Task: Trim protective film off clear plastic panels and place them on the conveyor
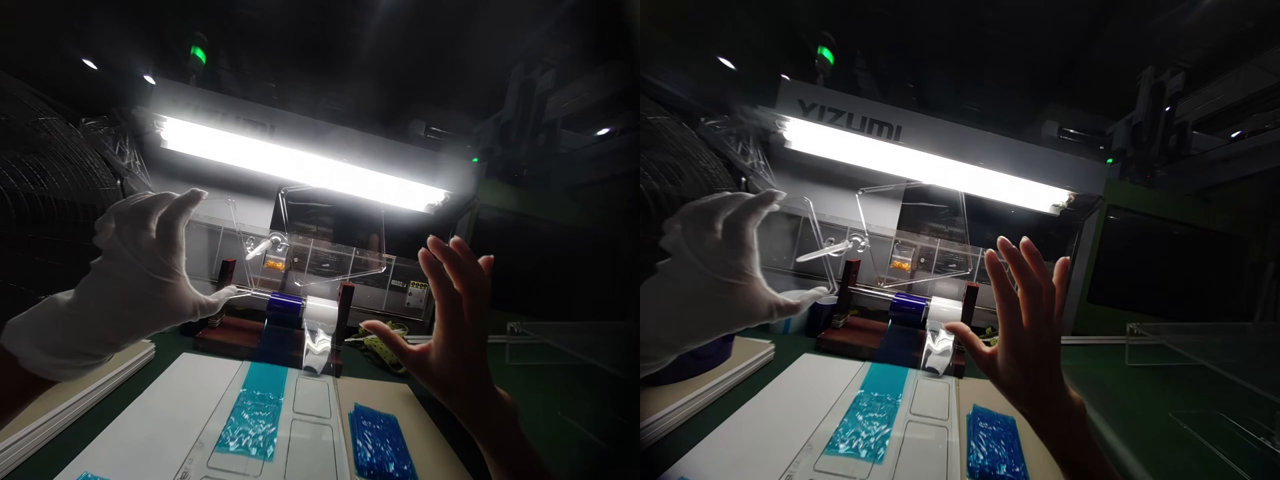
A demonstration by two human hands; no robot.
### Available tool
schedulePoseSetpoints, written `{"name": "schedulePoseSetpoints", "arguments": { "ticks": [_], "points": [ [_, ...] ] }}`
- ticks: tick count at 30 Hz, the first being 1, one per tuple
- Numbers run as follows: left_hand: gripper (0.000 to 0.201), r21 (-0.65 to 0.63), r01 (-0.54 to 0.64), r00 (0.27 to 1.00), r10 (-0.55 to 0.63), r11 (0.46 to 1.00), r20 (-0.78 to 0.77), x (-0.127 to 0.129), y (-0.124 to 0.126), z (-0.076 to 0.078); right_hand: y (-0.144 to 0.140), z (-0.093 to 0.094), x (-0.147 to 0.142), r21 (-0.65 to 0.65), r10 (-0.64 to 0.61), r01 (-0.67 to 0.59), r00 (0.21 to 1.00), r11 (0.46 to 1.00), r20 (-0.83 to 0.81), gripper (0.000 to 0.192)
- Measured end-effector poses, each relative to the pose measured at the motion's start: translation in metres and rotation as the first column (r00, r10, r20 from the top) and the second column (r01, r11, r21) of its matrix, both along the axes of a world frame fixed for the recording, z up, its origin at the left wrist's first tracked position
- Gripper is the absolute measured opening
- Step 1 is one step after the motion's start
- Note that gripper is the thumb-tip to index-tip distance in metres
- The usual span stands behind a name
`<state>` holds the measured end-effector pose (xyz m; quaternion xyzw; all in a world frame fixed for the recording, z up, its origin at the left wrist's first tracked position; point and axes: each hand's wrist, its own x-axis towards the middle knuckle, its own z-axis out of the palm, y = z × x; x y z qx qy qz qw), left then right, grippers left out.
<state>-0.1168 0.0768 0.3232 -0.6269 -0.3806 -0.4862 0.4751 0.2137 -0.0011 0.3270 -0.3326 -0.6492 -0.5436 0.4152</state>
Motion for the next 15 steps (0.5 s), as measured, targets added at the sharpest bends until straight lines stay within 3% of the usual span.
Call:
{"name": "schedulePoseSetpoints", "arguments": {
  "ticks": [5,8,10,12,15],
  "points": [
    [0.123,-0.063,-0.013,1.000,0.013,0.998,0.010,0.005,-0.005,0.008,0.001,-0.001,0.004,-0.015,-0.006,0.006,1.000,1.000,0.005,0.091],
    [0.120,-0.063,0.003,0.999,-0.006,0.998,-0.046,0.007,0.001,0.002,0.000,-0.010,0.006,-0.049,-0.023,0.024,1.000,0.999,0.015,0.093],
    [0.114,-0.093,0.035,0.994,-0.045,0.995,-0.104,0.009,0.006,-0.014,-0.003,-0.023,0.008,-0.114,-0.045,0.047,0.999,0.992,0.022,0.097],
    [0.111,-0.164,0.066,0.980,-0.095,0.984,-0.176,0.013,0.009,-0.042,-0.008,-0.042,0.010,-0.242,-0.062,0.071,0.997,0.968,0.045,0.104],
    [0.111,-0.336,0.100,0.951,-0.189,0.936,-0.243,0.022,0.003,-0.094,-0.013,-0.076,0.012,-0.506,-0.045,0.093,0.993,0.857,0.107,0.116]
  ]
}}
